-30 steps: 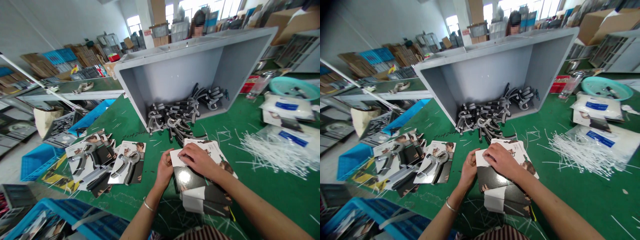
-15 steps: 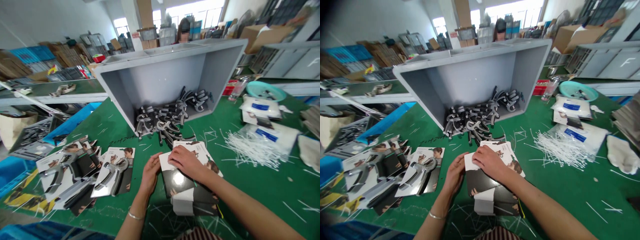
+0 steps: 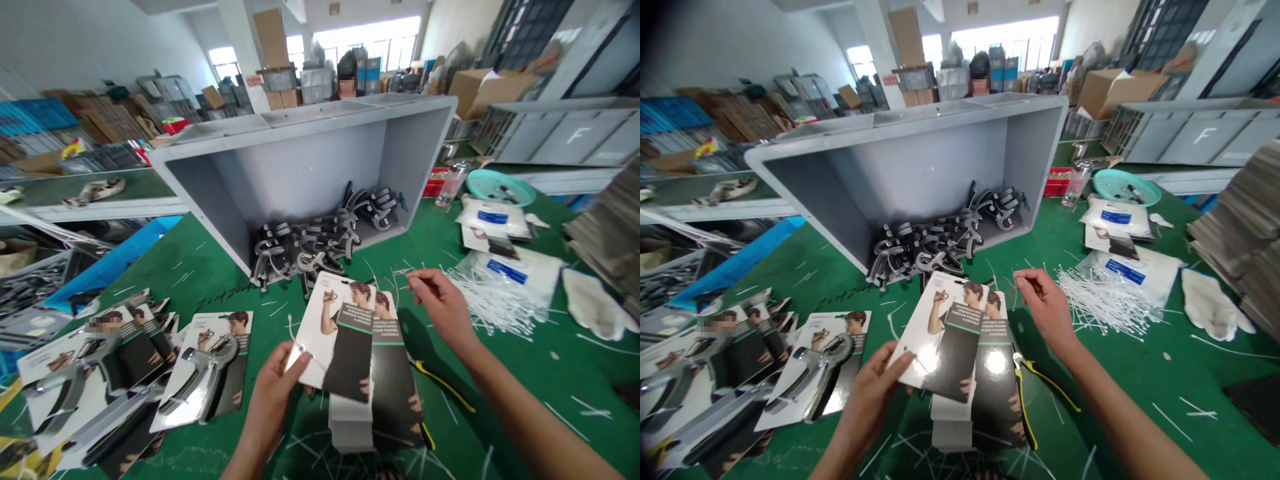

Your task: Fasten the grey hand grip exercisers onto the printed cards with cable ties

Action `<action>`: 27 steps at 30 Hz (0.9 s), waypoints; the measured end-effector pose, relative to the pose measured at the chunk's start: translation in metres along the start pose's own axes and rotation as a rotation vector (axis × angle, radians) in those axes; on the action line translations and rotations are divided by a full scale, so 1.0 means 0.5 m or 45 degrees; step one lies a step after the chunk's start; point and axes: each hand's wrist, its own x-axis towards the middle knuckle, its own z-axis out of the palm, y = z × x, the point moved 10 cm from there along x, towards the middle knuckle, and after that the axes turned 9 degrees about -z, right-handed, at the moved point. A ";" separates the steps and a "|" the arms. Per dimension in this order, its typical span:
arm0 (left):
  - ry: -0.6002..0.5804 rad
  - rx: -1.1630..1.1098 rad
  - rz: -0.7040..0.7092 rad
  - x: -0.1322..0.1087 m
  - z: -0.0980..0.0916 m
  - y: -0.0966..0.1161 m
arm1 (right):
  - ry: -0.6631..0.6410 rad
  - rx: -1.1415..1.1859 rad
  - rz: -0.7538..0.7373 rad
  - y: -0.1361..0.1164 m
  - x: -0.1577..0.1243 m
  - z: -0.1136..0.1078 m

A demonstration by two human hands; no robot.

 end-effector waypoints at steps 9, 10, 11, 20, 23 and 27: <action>-0.118 0.667 -0.122 -0.041 0.069 -0.067 | -0.855 -0.373 -0.404 0.110 0.115 0.261; -0.104 0.775 -0.071 -0.039 0.072 -0.061 | -0.921 -0.383 -0.448 0.105 0.124 0.282; -0.091 0.890 -0.021 -0.039 0.072 -0.056 | -0.977 -0.391 -0.489 0.099 0.131 0.293; 0.008 0.687 0.135 -0.061 -0.064 0.082 | -0.753 -0.512 -0.478 0.075 0.202 0.028; 0.092 0.565 0.360 -0.053 -0.033 0.178 | -0.593 -0.371 -0.292 0.009 0.149 -0.022; -0.223 0.606 0.660 -0.057 0.133 0.243 | -0.563 0.899 0.402 -0.101 -0.001 0.115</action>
